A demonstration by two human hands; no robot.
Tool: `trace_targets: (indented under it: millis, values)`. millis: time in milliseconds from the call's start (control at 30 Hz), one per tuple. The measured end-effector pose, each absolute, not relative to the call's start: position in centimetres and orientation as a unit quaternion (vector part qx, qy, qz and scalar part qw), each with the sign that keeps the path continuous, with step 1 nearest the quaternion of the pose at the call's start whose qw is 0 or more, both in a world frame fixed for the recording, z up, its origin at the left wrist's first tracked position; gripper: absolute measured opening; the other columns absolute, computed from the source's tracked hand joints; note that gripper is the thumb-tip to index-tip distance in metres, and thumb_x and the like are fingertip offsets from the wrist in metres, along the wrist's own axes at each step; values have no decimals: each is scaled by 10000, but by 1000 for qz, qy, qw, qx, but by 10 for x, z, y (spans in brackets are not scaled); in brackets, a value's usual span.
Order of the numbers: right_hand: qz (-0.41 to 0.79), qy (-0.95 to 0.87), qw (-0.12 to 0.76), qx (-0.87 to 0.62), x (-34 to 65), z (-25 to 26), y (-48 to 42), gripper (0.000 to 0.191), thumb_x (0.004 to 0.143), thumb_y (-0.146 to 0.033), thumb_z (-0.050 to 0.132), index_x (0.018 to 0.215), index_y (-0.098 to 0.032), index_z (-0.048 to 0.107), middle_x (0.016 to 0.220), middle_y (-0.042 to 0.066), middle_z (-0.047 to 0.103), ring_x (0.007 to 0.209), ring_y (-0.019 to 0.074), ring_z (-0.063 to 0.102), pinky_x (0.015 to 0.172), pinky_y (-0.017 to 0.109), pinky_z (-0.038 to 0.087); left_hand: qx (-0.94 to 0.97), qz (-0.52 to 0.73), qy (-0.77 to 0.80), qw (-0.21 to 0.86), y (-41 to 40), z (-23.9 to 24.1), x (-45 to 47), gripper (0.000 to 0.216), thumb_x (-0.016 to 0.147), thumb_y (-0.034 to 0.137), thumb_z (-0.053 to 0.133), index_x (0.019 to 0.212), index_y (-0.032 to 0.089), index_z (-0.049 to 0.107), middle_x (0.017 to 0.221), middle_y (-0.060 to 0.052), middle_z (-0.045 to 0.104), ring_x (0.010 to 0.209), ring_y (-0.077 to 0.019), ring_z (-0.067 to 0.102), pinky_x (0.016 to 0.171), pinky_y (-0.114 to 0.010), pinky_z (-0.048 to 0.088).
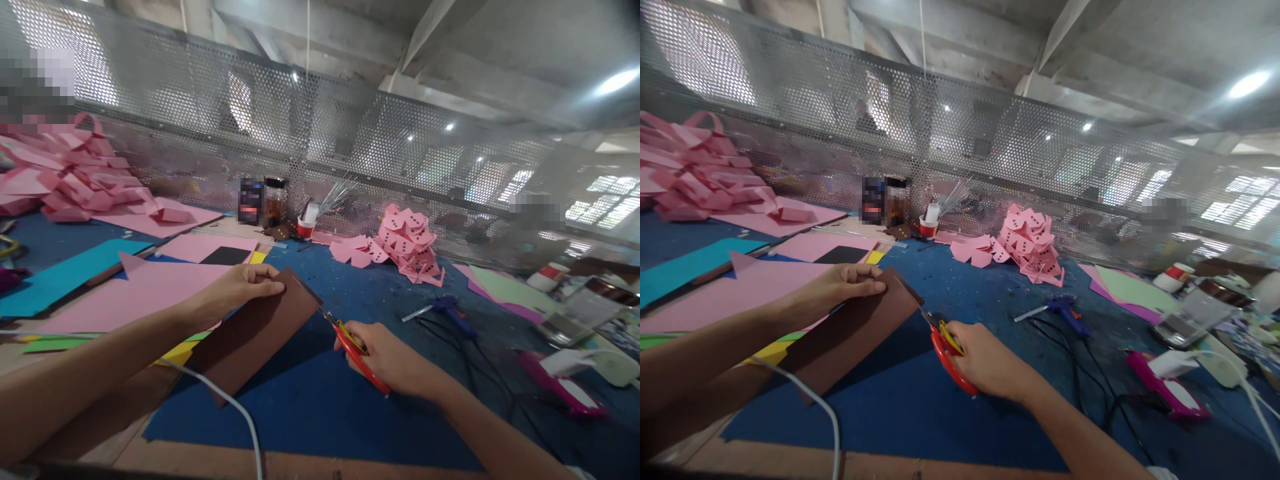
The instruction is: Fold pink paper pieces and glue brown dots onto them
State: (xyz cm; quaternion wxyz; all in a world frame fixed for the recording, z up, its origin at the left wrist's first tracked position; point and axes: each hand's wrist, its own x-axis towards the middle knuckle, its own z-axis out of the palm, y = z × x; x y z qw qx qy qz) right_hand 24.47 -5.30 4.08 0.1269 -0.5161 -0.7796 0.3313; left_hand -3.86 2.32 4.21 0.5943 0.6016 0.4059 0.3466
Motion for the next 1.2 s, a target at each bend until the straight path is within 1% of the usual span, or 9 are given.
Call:
trace_targets:
  millis: [233, 633, 800, 1100, 1200]
  values:
    - [335, -779, 132, -513, 245, 39, -52, 134, 910, -243, 511, 948, -170, 617, 679, -32, 542, 566, 84, 420, 497, 219, 250, 602, 346, 413, 590, 22, 44, -38, 316, 748, 425, 774, 835, 182, 591, 742, -2, 703, 625, -137, 632, 543, -206, 427]
    - [354, -773, 146, -506, 248, 35, -52, 128, 915, -247, 522, 942, -171, 621, 669, -40, 536, 557, 81, 423, 487, 208, 284, 598, 347, 408, 596, 24, 41, -40, 290, 763, 403, 775, 817, 186, 591, 704, 24, 688, 599, -108, 610, 532, -181, 407]
    - [363, -768, 145, -508, 247, 36, -51, 139, 923, -273, 525, 940, -173, 620, 658, -41, 527, 549, 81, 409, 475, 205, 278, 603, 342, 401, 599, 24, 41, -40, 283, 783, 406, 758, 830, 181, 593, 716, 13, 692, 597, -109, 614, 528, -182, 414]
    - [371, -764, 146, -508, 247, 38, -52, 118, 909, -242, 527, 939, -165, 612, 661, -38, 524, 545, 78, 411, 489, 204, 283, 590, 354, 414, 595, 21, 44, -36, 312, 737, 406, 785, 804, 183, 576, 703, 12, 689, 584, -116, 609, 510, -191, 414]
    - [354, -772, 138, -510, 246, 39, -52, 116, 901, -218, 514, 944, -171, 612, 655, -39, 532, 544, 83, 417, 493, 210, 274, 587, 357, 418, 595, 22, 42, -35, 334, 715, 423, 796, 812, 186, 582, 722, 3, 698, 579, -123, 615, 506, -199, 419]
